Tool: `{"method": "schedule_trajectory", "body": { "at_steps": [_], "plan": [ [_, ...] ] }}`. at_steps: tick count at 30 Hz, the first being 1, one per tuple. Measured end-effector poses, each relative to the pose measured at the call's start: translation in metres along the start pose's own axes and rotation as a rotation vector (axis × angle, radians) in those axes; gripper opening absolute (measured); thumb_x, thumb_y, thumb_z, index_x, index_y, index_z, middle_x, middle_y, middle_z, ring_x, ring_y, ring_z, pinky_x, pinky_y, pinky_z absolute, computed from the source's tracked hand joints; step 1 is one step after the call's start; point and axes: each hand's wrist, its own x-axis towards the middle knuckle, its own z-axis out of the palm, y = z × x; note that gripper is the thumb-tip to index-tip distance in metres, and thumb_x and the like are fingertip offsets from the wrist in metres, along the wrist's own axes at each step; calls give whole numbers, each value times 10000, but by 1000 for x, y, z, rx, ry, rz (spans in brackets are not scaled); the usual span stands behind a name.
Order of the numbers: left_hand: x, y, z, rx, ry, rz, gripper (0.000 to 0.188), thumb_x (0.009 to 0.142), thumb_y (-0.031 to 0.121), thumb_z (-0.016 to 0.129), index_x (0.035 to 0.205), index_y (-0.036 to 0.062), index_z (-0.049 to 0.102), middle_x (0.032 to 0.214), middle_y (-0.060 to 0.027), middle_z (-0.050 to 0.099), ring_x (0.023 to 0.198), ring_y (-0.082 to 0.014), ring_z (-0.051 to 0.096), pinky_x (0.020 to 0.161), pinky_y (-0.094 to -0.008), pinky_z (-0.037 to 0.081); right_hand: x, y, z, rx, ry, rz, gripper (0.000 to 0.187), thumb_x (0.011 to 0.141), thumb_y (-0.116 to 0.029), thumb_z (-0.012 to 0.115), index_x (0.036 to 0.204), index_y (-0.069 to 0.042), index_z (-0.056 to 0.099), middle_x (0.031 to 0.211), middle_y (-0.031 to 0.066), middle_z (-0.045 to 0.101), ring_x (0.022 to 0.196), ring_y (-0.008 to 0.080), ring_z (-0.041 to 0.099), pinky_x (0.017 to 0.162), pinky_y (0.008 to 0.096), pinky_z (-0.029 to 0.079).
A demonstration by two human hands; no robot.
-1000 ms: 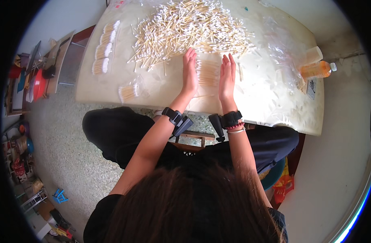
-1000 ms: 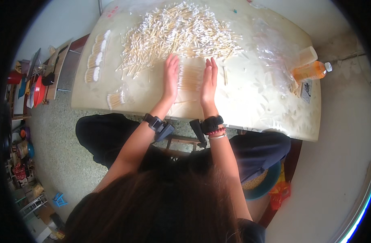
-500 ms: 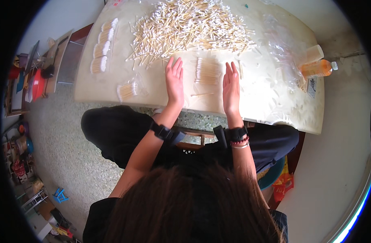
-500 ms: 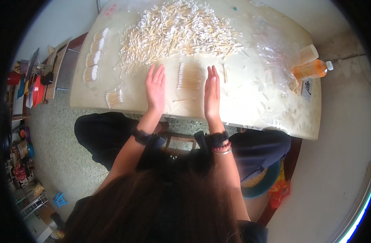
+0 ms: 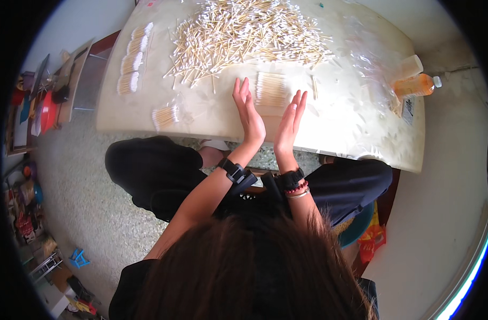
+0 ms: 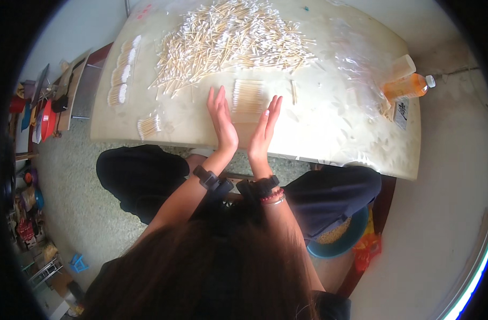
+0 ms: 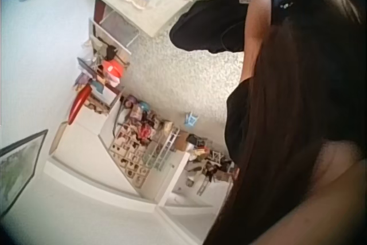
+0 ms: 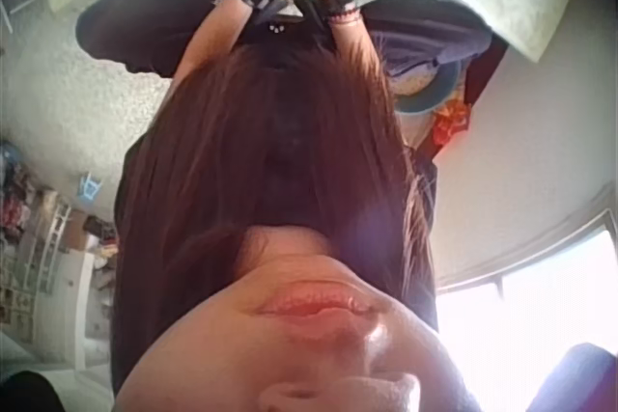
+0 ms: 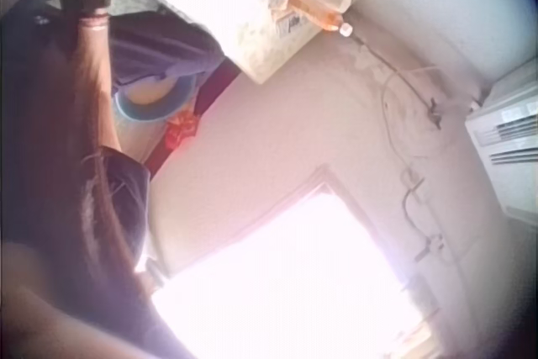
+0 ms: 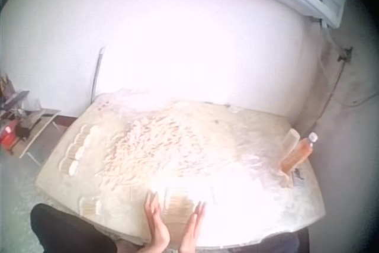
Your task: The recorder is sorting and packaging cotton swabs into small plastic bags.
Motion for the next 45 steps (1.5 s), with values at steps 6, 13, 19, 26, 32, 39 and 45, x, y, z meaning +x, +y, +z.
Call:
{"method": "schedule_trajectory", "body": {
  "at_steps": [6, 13, 19, 26, 32, 39, 45],
  "plan": [
    [18, -8, -4, -85, -31, -34, 478, 980, 251, 341, 1382, -7, 328, 1494, -90, 171, 1393, -197, 176, 1139, -362, 145, 16, -1, -10, -186, -84, -64, 527, 999, -224, 330, 1452, -13, 163, 1504, 194, 182, 1406, 310, 142, 1129, 392, 129],
    [5, 7, -24, 1192, -590, 487, 551, 911, 159, 449, 1397, -35, 275, 1472, -180, 259, 1378, -344, 209, 1118, -488, 162, 22, -14, -37, -1295, -486, -466, 514, 922, -148, 433, 1385, 40, 311, 1473, 215, 247, 1387, 378, 170, 1116, 510, 138],
    [0, 5, -31, 1248, -665, 443, 561, 905, 139, 456, 1407, -20, 263, 1479, -160, 249, 1377, -334, 212, 1112, -507, 164, 13, -5, -33, -1422, -478, -489, 521, 921, -192, 441, 1380, 30, 330, 1475, 198, 257, 1391, 347, 183, 1122, 491, 140],
    [-2, 6, -31, 1242, -676, 445, 554, 901, 128, 462, 1400, -26, 276, 1476, -183, 239, 1373, -352, 210, 1114, -507, 159, 10, -4, -33, -1417, -447, -483, 533, 918, -212, 452, 1377, 31, 335, 1478, 196, 251, 1391, 343, 186, 1119, 491, 150],
    [0, 5, -25, 421, -321, 304, 573, 933, 137, 426, 1434, -14, 194, 1504, -183, 182, 1405, -287, 167, 1128, -435, 137, 13, -14, -24, -524, -129, -180, 470, 986, -169, 367, 1408, 16, 276, 1506, 222, 138, 1391, 344, 182, 1125, 381, 170],
    [7, -5, 4, -7, -30, 3, 583, 981, 260, 326, 1462, 58, 67, 1496, -117, 232, 1397, -217, 181, 1125, -364, 128, 23, 11, 6, 68, 53, -58, 494, 1000, -176, 330, 1438, 1, 185, 1496, 185, 185, 1393, 285, 188, 1122, 367, 177],
    [21, -8, 0, -57, -51, -28, 567, 984, 252, 332, 1458, 50, 94, 1472, -108, 258, 1383, -215, 213, 1125, -363, 163, 28, 17, 8, 130, 30, -11, 493, 998, -163, 326, 1445, -27, 169, 1507, 143, 170, 1402, 243, 167, 1130, 338, 161]
  ]
}}
